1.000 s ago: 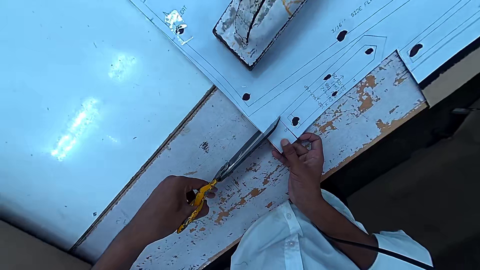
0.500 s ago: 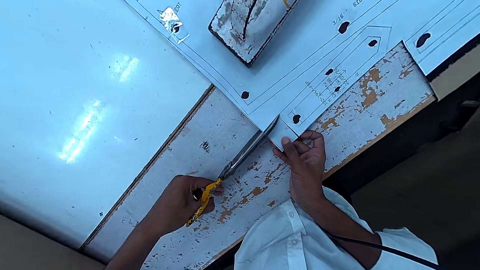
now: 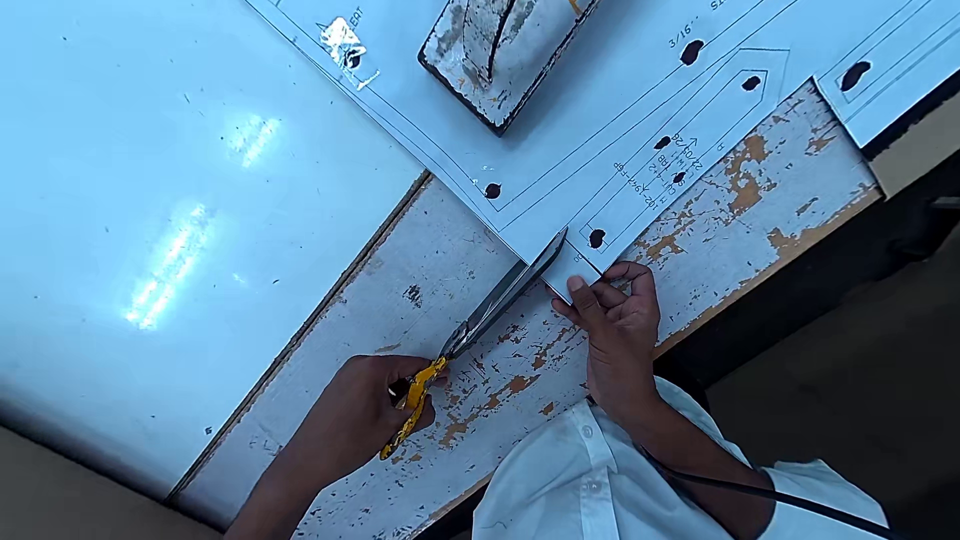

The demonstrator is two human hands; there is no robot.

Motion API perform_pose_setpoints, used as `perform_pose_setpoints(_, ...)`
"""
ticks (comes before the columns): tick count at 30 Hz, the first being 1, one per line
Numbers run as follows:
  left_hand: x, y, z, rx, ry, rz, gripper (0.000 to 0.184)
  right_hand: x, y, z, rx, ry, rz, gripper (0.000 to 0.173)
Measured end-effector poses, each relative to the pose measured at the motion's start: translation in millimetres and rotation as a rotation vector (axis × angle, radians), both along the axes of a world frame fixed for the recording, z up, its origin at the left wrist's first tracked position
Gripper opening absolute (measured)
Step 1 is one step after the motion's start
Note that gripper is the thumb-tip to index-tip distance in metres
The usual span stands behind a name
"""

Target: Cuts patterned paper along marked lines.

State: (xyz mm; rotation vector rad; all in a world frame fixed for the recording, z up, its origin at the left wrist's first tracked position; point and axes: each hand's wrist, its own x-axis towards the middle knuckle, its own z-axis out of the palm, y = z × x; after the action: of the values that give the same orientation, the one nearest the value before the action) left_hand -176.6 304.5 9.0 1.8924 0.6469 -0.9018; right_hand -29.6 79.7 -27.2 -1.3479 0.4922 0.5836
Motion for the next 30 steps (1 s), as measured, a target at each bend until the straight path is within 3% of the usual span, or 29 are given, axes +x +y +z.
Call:
perform_pose_setpoints(9,-4,-1,0,0.065,-0.011,-0.049,0.026,-5,-25,5,-0.025,-0.041,0.168,0.028)
perform_pose_setpoints(13,-12,0,0,0.070,-0.002,-0.035,0.027,-1,-79,6,-0.191,-0.118,0.273,0.029)
perform_pose_setpoints(18,-19,-3,1,0.071,-0.007,-0.009,0.026,17,-122,13,-0.278,-0.135,0.185,0.024)
perform_pose_setpoints(23,-15,-10,6,0.071,0.024,-0.003,0.026,63,-117,14,-0.150,-0.092,-0.136,0.014)
perform_pose_setpoints(25,-11,-10,6,0.087,0.033,-0.027,0.025,57,-107,15,-0.181,-0.041,-0.065,0.021)
perform_pose_setpoints(30,3,-9,5,0.080,0.037,-0.036,0.021,35,-62,19,-0.230,0.049,0.143,0.018)
